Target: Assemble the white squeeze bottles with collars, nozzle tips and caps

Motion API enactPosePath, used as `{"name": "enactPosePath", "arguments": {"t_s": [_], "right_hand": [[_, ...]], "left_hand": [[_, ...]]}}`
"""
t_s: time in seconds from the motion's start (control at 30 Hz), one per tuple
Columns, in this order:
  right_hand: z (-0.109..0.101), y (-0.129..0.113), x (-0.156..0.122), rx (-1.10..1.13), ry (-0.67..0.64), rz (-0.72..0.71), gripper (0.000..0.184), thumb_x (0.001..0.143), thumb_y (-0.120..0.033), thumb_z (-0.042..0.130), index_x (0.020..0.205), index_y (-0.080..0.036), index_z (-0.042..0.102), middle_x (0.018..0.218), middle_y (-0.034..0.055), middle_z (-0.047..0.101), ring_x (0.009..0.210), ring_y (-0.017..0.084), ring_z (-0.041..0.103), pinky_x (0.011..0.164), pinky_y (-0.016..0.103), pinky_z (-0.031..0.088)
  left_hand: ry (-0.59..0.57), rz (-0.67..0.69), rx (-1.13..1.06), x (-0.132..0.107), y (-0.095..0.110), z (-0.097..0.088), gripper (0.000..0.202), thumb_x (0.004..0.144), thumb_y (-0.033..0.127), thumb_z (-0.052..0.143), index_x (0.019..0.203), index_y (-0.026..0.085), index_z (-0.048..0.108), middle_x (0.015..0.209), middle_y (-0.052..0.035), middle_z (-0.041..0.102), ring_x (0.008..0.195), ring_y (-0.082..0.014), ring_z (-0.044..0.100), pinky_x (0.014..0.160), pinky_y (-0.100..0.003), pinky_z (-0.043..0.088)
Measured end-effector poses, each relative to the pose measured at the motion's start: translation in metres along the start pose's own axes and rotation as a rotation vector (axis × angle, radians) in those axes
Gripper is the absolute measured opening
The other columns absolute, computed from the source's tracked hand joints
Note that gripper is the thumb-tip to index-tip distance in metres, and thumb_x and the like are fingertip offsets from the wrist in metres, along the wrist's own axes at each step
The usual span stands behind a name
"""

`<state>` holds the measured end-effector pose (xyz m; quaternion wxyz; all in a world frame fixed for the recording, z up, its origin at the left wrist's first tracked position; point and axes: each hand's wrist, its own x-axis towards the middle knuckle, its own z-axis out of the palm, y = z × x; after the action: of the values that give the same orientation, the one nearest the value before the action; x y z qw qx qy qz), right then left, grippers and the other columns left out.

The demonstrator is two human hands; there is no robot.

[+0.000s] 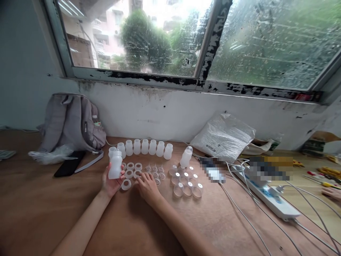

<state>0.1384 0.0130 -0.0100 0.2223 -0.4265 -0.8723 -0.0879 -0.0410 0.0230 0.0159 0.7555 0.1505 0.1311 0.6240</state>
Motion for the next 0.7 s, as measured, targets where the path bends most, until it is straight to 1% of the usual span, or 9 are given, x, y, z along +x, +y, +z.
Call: {"name": "enactPosePath", "arguments": {"t_s": [0.07,0.13,0.23,0.33,0.43,0.53,0.7], "right_hand": [[-0.002,0.007,-0.009,0.042,0.033,0.06,0.014,0.083,-0.018,0.045,0.091,-0.018,0.056,0.094,0.0067,0.058,0.089,0.02,0.048,0.079,0.032,0.034],[-0.004,0.013,-0.017,0.075,0.061,0.121,0.013,0.084,-0.019,0.043,0.087,-0.019,0.056,0.087,0.0048,0.059,0.085,0.018,0.049,0.077,0.032,0.034],[-0.004,0.019,-0.027,0.095,0.129,0.218,0.013,0.084,-0.02,0.044,0.086,-0.02,0.056,0.09,0.0049,0.059,0.087,0.019,0.049,0.078,0.032,0.033],[-0.004,0.021,-0.029,0.101,0.172,0.301,0.012,0.083,-0.022,0.045,0.082,-0.021,0.057,0.09,0.0044,0.059,0.086,0.019,0.049,0.078,0.032,0.032],[-0.002,0.022,-0.027,0.116,0.168,0.341,0.011,0.082,-0.021,0.046,0.079,-0.022,0.057,0.081,0.0022,0.062,0.083,0.019,0.05,0.078,0.033,0.03],[0.001,0.024,-0.025,0.129,0.169,0.376,0.008,0.081,-0.019,0.048,0.078,-0.022,0.056,0.081,0.0011,0.064,0.085,0.019,0.05,0.08,0.034,0.028],[0.002,0.026,-0.026,0.128,0.166,0.411,0.006,0.079,-0.019,0.05,0.076,-0.021,0.055,0.078,0.0005,0.065,0.085,0.02,0.051,0.081,0.035,0.027]], "left_hand": [[-0.001,-0.01,0.006,-0.001,-0.002,0.002,0.028,0.079,0.035,0.049,0.092,0.011,0.058,0.078,-0.0077,0.059,0.058,-0.0131,0.054,0.045,-0.022,0.044],[0.012,-0.025,0.026,-0.003,-0.006,0.005,0.028,0.079,0.035,0.05,0.092,0.011,0.058,0.078,-0.0076,0.059,0.057,-0.0127,0.054,0.045,-0.022,0.045],[0.029,-0.044,0.086,-0.006,-0.011,0.009,0.029,0.079,0.035,0.051,0.091,0.01,0.058,0.078,-0.0078,0.059,0.056,-0.0127,0.054,0.044,-0.023,0.046],[0.045,-0.067,0.182,-0.008,-0.016,0.012,0.028,0.078,0.036,0.052,0.087,0.01,0.059,0.076,-0.0075,0.059,0.055,-0.0129,0.054,0.044,-0.023,0.046],[0.059,-0.099,0.293,-0.01,-0.02,0.016,0.028,0.078,0.036,0.052,0.083,0.009,0.059,0.076,-0.0078,0.059,0.055,-0.0125,0.054,0.045,-0.023,0.045],[0.056,-0.118,0.381,-0.012,-0.023,0.018,0.029,0.078,0.036,0.052,0.081,0.008,0.059,0.077,-0.0086,0.059,0.056,-0.0132,0.055,0.047,-0.023,0.046],[0.024,-0.112,0.441,-0.015,-0.027,0.018,0.029,0.078,0.037,0.052,0.083,0.009,0.059,0.083,-0.0098,0.06,0.058,-0.0143,0.056,0.049,-0.025,0.045]]}}
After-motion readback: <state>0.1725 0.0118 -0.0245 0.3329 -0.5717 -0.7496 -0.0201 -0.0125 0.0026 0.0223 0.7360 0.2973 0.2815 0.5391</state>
